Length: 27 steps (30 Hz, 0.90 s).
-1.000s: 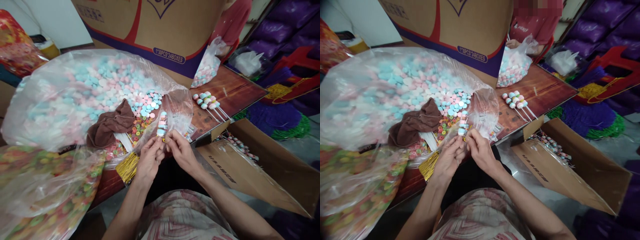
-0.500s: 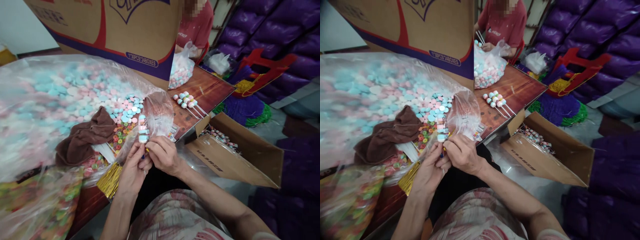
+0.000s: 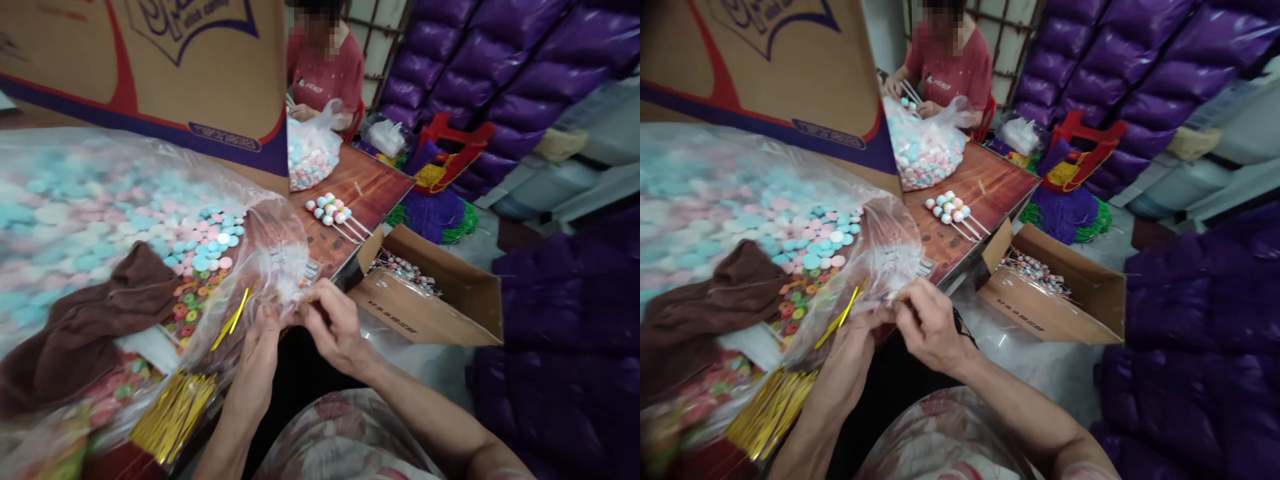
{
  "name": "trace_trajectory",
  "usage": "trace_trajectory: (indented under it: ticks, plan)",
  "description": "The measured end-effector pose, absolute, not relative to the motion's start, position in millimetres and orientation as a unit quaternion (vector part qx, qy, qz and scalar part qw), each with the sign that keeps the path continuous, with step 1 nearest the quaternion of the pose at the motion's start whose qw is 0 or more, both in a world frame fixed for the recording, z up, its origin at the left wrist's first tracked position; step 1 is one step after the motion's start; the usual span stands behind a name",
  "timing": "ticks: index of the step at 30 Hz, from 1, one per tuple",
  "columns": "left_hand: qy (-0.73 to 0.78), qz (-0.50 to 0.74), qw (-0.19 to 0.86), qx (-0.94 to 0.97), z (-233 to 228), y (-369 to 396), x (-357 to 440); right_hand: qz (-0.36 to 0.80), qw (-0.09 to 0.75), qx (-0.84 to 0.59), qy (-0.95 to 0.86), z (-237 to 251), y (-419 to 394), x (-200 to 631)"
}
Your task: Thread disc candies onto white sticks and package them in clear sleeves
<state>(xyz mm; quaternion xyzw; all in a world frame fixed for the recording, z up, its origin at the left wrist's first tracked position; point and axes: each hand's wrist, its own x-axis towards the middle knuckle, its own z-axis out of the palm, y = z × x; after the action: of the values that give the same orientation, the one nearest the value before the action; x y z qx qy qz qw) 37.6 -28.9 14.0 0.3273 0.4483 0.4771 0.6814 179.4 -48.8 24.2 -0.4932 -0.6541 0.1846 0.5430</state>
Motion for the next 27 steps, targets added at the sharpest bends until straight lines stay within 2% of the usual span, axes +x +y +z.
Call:
trace_trajectory:
  ticks: [4,7,9,12,16,19,21,24,27]
  plan:
    - [0.474,0.396,0.692,0.374,10.2,-26.8,53.5,0.195,0.577,-0.5,-0.616,21.1,-57.8,186.2]
    - [0.46,0.413,0.698,0.362,8.2,-26.0,68.8,0.326,0.606,-0.522,-0.504,13.1,-68.4,193.1]
    - [0.467,0.444,0.67,0.369,3.8,-26.8,82.5,0.43,0.596,-0.521,-0.434,5.5,-76.9,197.1]
    - [0.482,0.437,0.597,0.469,-4.9,-29.2,104.6,0.488,0.582,-0.537,-0.367,-8.5,-88.6,204.8]
    - [0.424,0.412,0.522,0.614,-11.1,-26.9,119.7,0.45,0.63,-0.566,-0.284,-22.2,-90.6,245.0]
    - [0.441,0.432,0.479,0.624,-15.0,-17.6,109.8,0.403,0.707,-0.544,-0.206,-27.1,-73.9,295.2]
    - [0.472,0.438,0.448,0.62,-20.0,-9.4,94.0,0.38,0.723,-0.54,-0.204,-28.6,-60.0,316.8]
    - [0.512,0.442,0.393,0.622,-29.8,3.7,67.0,0.307,0.66,-0.609,-0.316,-28.5,-45.9,307.9]
    - [0.529,0.446,0.346,0.633,-37.8,16.1,48.2,0.177,0.511,-0.657,-0.525,-28.6,-33.9,263.1]
